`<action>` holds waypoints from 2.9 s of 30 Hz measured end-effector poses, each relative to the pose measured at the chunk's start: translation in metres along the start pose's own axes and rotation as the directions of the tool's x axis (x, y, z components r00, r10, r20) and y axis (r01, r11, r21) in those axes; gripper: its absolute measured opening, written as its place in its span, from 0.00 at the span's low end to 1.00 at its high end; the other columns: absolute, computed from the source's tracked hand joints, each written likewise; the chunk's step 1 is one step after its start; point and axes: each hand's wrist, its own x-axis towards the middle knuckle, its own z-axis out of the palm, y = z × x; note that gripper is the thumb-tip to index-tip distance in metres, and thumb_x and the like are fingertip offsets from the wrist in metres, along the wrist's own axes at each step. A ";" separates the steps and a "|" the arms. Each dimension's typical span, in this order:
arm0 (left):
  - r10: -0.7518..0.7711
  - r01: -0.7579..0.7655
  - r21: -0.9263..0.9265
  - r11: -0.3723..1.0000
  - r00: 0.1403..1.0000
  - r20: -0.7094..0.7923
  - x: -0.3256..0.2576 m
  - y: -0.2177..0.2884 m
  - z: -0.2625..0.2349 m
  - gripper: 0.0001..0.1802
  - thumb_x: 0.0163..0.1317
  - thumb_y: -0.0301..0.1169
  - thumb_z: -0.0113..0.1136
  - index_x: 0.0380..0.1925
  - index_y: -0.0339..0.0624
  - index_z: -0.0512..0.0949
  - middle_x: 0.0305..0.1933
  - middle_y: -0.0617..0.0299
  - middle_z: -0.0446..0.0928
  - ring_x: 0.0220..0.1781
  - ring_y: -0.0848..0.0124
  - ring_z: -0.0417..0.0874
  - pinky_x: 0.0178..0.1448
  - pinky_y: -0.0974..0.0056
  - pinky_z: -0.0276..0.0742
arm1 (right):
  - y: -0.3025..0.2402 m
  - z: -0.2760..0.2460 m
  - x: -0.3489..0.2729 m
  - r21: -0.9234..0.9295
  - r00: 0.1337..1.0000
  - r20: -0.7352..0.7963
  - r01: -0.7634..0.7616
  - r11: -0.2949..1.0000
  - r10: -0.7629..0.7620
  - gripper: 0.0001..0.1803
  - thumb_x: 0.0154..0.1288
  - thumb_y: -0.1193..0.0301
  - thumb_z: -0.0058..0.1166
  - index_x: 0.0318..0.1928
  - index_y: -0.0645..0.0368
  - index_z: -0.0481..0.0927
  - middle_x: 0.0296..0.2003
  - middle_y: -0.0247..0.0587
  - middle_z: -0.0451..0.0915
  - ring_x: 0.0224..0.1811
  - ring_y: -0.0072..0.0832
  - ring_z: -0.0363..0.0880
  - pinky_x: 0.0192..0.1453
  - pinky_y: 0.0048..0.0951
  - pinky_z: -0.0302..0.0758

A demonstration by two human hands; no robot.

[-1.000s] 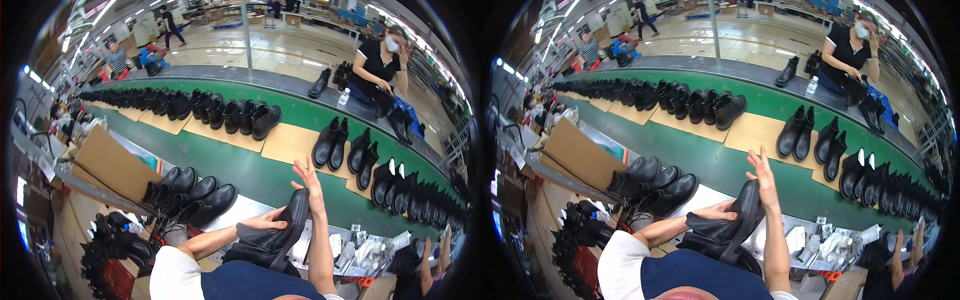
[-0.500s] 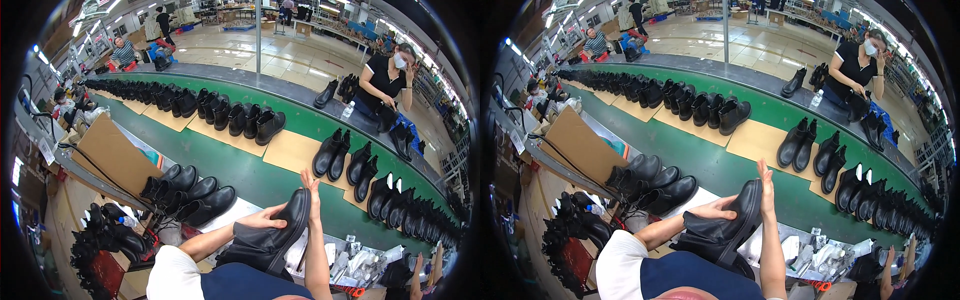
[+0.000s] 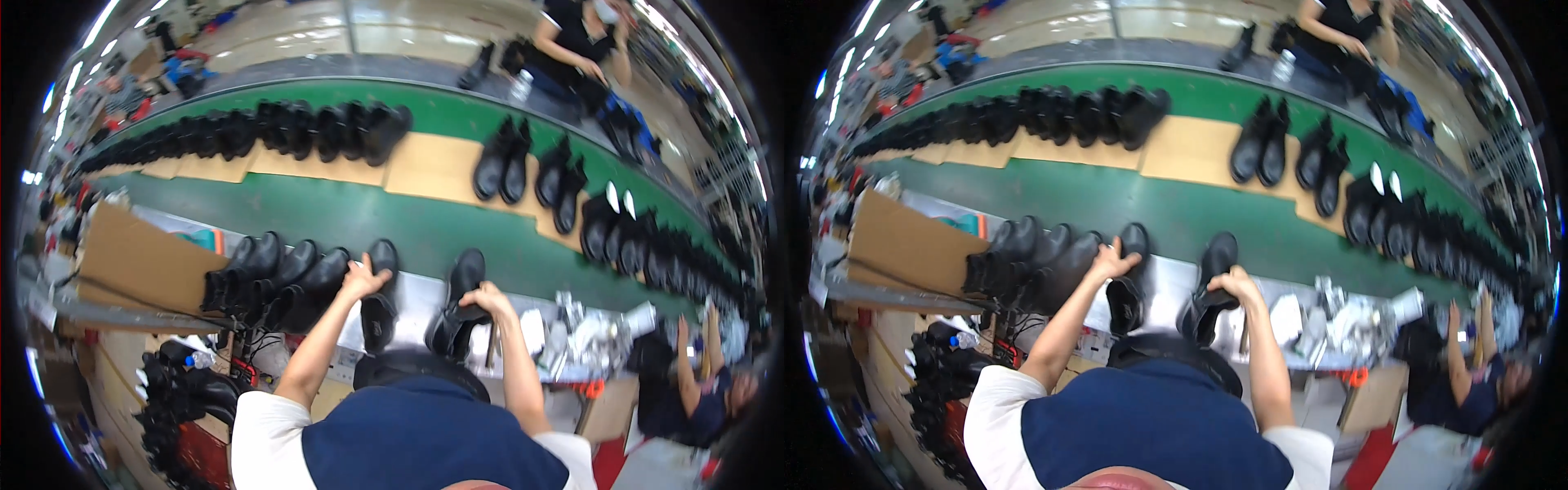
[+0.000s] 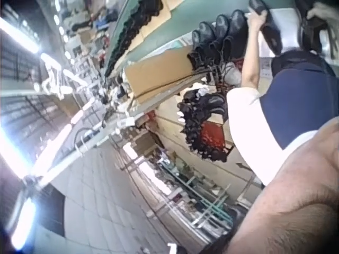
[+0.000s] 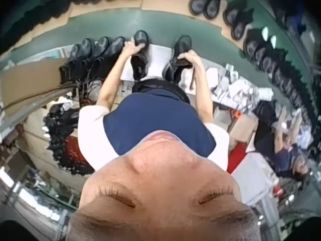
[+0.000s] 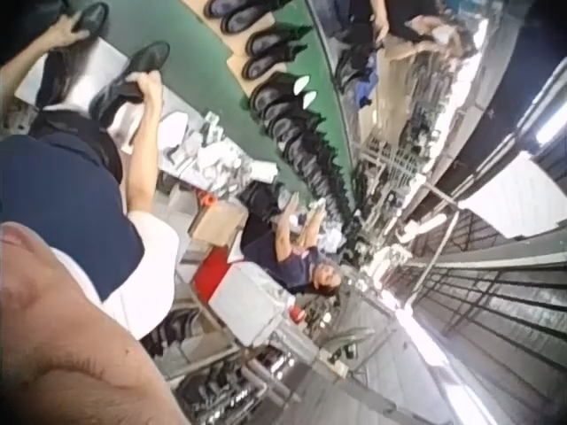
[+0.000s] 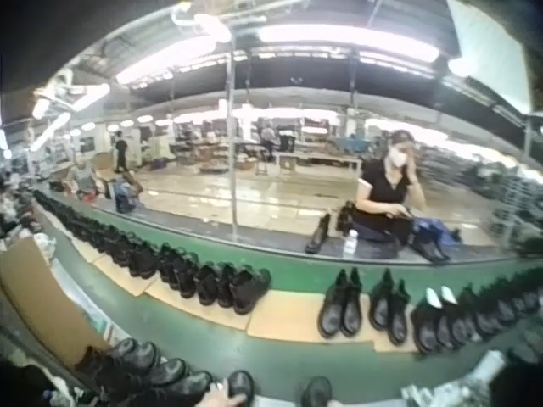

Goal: Inspecting, cleaning, and marking black leather boots in a shoe manufacturing facility.

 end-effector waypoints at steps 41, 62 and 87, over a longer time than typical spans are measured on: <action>0.590 -0.659 -0.266 0.703 0.750 -0.298 -0.005 0.090 -0.050 0.30 0.68 0.48 0.37 0.56 0.31 0.66 0.60 0.43 0.66 0.64 0.53 0.64 0.67 0.59 0.57 | -0.039 -0.026 -0.083 0.630 0.899 0.249 0.132 0.765 -0.360 0.37 0.48 0.64 0.67 0.54 0.72 0.67 0.48 0.48 0.75 0.47 0.32 0.76 0.51 0.30 0.73; 0.175 0.284 -0.928 -0.240 0.953 0.246 -0.067 -0.022 0.056 0.26 0.67 0.48 0.44 0.55 0.38 0.68 0.52 0.53 0.74 0.53 0.63 0.77 0.56 0.58 0.74 | 0.026 0.088 -0.005 0.791 0.978 0.186 -0.208 0.575 0.098 0.31 0.52 0.48 0.62 0.47 0.57 0.72 0.40 0.38 0.74 0.45 0.31 0.72 0.54 0.41 0.67; 0.113 0.178 -0.952 -0.247 0.982 0.154 -0.060 0.088 -0.009 0.30 0.60 0.49 0.55 0.53 0.38 0.67 0.54 0.54 0.73 0.51 0.61 0.78 0.53 0.51 0.76 | -0.026 0.045 -0.035 0.997 0.910 0.077 -0.083 0.002 -0.406 0.27 0.58 0.52 0.56 0.54 0.49 0.68 0.49 0.38 0.73 0.50 0.31 0.72 0.48 0.36 0.72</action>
